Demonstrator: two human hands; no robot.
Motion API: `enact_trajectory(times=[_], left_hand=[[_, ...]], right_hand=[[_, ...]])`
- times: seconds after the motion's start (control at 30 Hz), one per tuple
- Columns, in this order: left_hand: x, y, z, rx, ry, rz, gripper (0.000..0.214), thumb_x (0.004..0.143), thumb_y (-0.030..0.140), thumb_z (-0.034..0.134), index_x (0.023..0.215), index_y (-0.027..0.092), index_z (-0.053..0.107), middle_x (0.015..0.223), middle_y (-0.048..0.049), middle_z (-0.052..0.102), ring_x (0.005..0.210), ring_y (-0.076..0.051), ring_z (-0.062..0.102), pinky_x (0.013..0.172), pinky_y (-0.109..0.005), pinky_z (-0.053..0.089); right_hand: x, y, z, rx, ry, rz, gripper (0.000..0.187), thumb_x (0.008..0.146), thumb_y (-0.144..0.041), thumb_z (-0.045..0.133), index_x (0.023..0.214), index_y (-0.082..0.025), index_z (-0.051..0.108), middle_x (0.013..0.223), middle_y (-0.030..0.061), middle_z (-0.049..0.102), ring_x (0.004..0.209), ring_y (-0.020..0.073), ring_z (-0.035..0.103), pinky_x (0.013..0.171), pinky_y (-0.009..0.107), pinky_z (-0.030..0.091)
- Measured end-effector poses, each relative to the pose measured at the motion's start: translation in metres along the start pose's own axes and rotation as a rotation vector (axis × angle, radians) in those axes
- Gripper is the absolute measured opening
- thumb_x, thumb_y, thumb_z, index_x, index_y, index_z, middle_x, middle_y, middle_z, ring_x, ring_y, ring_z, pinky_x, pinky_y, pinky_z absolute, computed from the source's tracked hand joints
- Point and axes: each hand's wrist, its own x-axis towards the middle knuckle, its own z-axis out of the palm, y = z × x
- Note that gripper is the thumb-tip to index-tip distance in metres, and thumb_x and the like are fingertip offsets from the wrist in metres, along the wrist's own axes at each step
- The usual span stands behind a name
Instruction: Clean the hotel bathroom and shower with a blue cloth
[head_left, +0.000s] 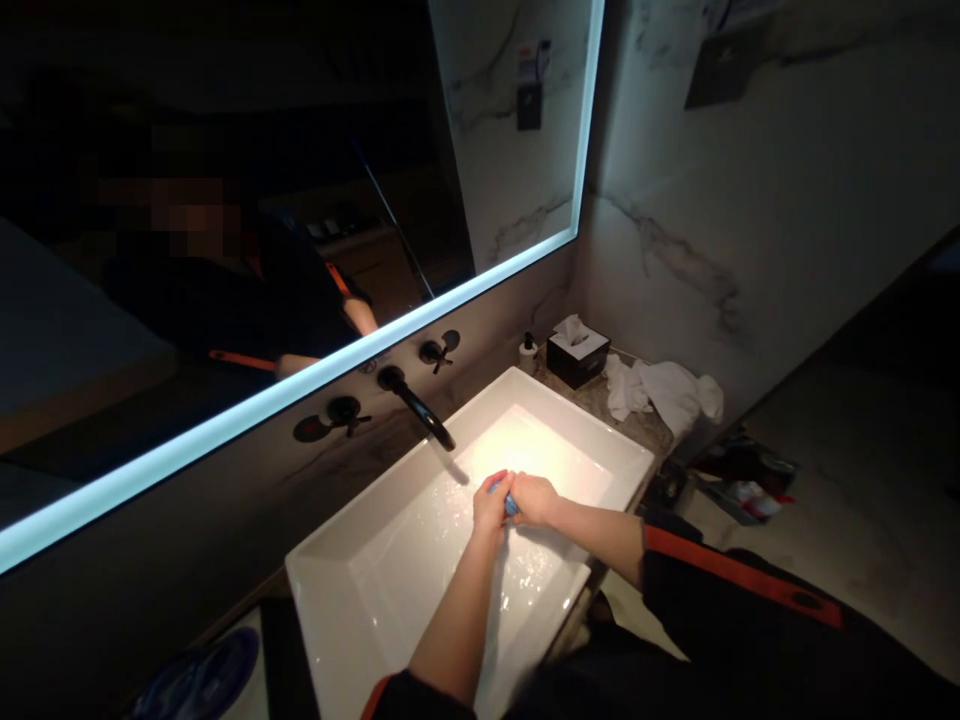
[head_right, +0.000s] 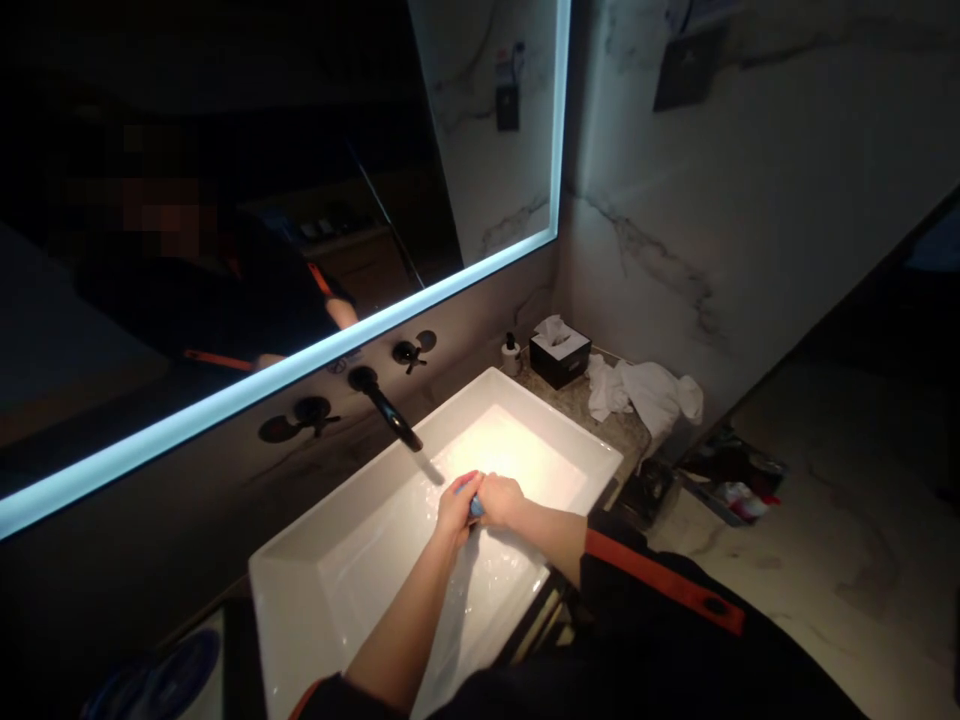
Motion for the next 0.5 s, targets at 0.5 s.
enact_trajectory(times=[0.5], left_hand=[[-0.073, 0.039, -0.011, -0.513, -0.050, -0.086, 0.024, 0.095, 0.021, 0.052, 0.073, 0.019, 0.060, 0.069, -0.0016, 0.055, 0.080, -0.018, 0.063, 0.069, -0.027, 0.054]], right_hand=[[-0.069, -0.092, 0.007, -0.304, 0.426, -1.231, 0.021, 0.089, -0.016, 0.049, 0.092, -0.022, 0.068, 0.102, -0.0002, 0.076, 0.100, 0.0155, 0.066, 0.089, 0.030, 0.050]])
